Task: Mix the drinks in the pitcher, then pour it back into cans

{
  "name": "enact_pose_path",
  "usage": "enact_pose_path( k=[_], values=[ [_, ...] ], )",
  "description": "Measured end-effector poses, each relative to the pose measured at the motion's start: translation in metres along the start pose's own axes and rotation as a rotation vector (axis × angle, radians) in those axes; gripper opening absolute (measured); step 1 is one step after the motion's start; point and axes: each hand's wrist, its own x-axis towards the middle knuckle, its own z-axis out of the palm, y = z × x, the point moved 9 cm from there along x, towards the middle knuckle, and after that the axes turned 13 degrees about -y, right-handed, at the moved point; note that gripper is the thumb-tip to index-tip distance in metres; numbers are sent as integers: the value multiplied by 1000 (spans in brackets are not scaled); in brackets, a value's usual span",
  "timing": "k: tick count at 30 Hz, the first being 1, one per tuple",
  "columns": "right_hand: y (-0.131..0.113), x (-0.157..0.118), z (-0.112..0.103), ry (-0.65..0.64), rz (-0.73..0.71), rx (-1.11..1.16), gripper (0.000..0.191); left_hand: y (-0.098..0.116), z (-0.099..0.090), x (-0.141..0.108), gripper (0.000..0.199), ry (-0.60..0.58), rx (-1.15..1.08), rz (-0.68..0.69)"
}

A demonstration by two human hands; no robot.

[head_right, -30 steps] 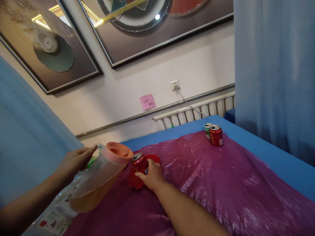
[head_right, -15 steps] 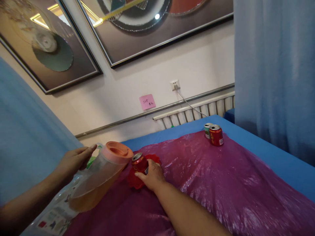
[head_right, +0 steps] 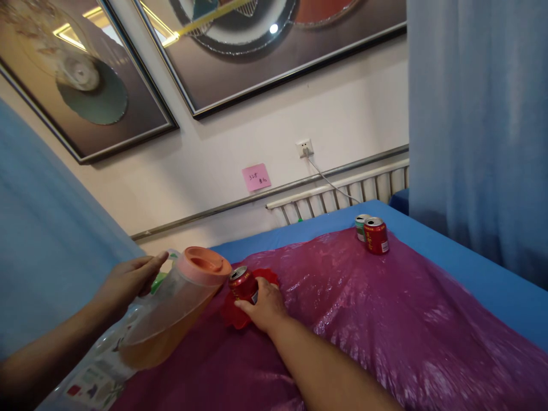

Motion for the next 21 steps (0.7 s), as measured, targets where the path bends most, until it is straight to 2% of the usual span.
enact_pose_path(
  k=[7,15,21],
  values=[
    [0,1,0,-6,-1,-10,48,-6,0,4,63,-6,-11,0],
    [0,1,1,-2,-7,-4,48,1,2,-1,62,-3,-5,15],
    [0,3,0,-5,-8,-1,50,-2,3,2,61,-9,-12,8]
  ],
)
